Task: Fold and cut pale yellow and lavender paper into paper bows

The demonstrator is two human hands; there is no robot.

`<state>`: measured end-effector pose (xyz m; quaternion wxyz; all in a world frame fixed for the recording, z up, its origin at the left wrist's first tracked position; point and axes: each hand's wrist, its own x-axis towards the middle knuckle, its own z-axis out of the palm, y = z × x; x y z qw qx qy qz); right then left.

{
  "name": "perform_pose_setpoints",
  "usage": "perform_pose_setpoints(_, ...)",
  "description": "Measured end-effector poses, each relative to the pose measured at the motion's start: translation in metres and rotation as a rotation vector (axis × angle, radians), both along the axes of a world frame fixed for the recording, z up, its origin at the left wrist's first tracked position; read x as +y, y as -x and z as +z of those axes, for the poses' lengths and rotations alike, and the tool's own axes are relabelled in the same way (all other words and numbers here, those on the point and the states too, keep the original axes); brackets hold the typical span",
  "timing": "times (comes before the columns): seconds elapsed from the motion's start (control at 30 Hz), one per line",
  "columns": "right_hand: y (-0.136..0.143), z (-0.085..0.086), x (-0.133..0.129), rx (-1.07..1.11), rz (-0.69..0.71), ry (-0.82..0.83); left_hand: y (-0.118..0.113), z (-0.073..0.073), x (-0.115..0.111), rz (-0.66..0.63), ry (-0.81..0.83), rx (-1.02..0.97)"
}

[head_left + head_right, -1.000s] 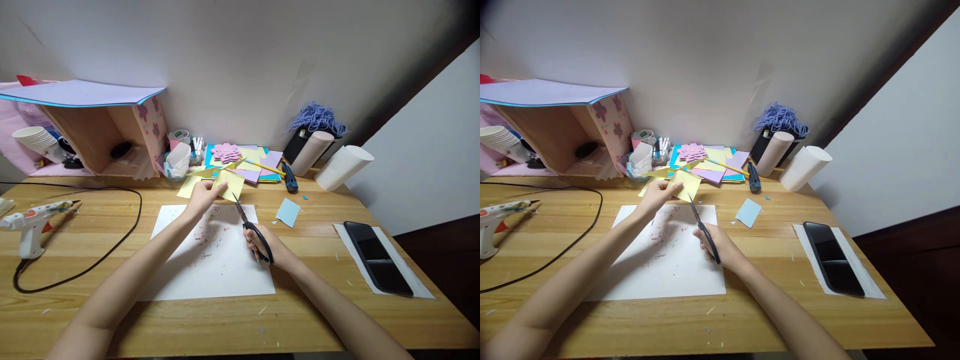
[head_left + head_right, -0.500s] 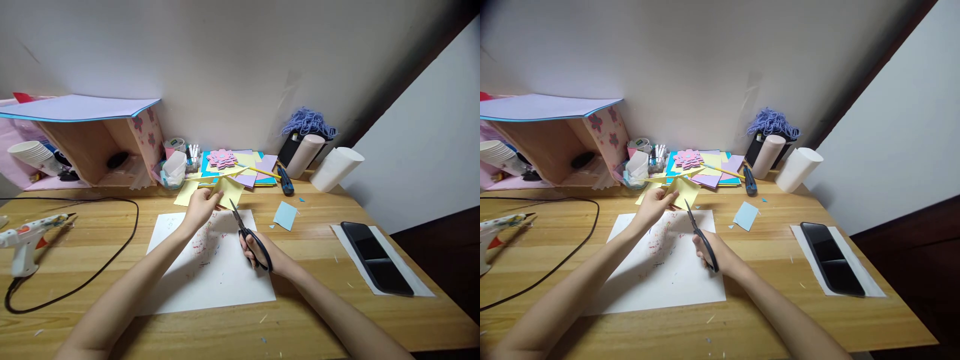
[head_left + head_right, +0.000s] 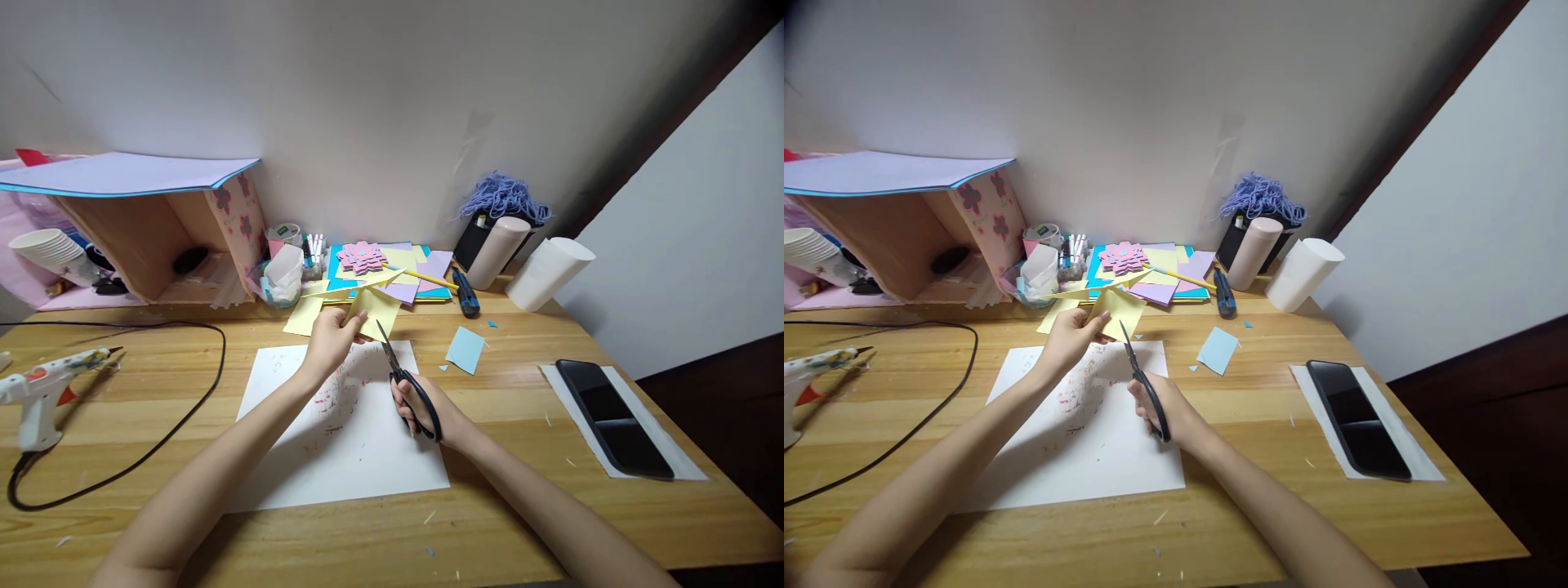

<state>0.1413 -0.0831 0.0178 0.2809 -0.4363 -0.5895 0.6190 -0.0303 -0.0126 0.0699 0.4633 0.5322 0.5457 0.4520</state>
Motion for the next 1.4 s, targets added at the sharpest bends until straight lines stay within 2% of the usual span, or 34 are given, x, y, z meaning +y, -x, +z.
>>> perform_pose_setpoints(0.17, -0.002, -0.001, 0.000, 0.008, -0.036, 0.017, 0.002, -0.001, 0.001, -0.003, -0.010, -0.015)
perform_pose_setpoints(0.47, 0.005, 0.010, -0.002, 0.073, -0.017, 0.090, -0.001, -0.001, -0.002, -0.074, -0.034, -0.002)
perform_pose_setpoints(0.67, 0.008, 0.012, -0.002, 0.067, -0.059, 0.094, -0.003, -0.003, -0.004, -0.085, -0.034, 0.003)
perform_pose_setpoints(1.03, 0.002, 0.005, -0.003, 0.030, -0.072, 0.053, -0.002, 0.004, -0.003, -0.135, 0.052, -0.143)
perform_pose_setpoints(1.4, 0.009, 0.007, -0.002, 0.012, -0.081, 0.105, -0.005, -0.006, -0.001, -0.089, 0.047, -0.094)
